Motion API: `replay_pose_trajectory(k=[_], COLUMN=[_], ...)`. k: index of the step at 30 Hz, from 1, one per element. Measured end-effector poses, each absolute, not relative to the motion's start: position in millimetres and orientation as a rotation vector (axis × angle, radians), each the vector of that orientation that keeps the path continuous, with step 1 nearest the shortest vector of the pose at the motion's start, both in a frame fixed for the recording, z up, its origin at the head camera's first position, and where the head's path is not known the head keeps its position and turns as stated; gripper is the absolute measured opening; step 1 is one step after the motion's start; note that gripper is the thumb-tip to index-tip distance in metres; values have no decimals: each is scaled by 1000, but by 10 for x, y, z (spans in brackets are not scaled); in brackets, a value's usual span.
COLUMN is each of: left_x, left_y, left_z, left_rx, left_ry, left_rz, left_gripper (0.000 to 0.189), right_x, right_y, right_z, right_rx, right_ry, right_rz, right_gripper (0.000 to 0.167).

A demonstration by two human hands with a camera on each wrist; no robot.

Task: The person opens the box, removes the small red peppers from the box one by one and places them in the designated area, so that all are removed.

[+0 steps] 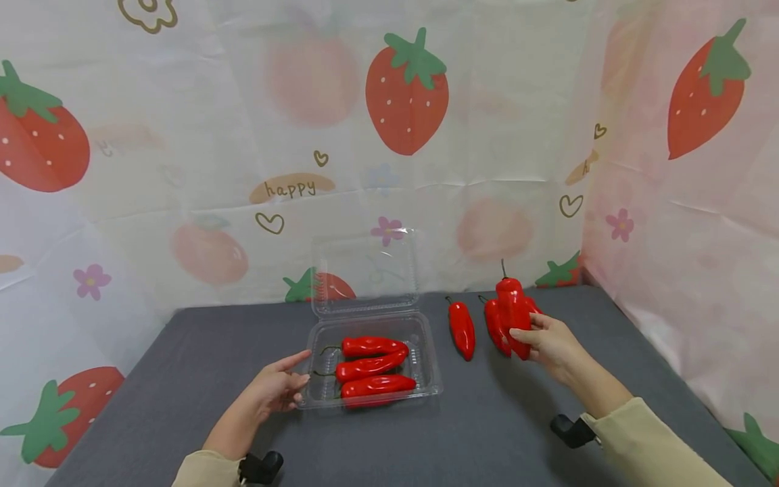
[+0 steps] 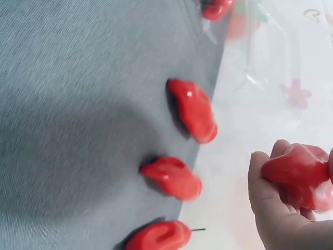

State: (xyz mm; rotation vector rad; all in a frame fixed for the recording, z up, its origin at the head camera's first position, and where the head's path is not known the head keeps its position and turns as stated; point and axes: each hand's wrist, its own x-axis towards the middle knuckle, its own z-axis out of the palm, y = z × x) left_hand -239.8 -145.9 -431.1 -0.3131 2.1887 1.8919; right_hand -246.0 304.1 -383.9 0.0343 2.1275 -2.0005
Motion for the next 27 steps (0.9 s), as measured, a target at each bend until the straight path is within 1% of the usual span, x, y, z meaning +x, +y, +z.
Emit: replay_pose_trajectory(k=[12,27], left_x=[-2417,-2403], left_y=[-1468,-1462], left_z=[-4299,-4293], left_rx=[-301,-303], left_ry=[2189,2192], left_rz=[1889,1888], left_gripper=[52,52], right_x=[-2496,-2534], right_y=[3295,3524], right_z=[-3836,-3943], right_rx=[112,179], right_ry=[2119,2196], right_rz=[-2053,-2017], right_gripper=[78,78])
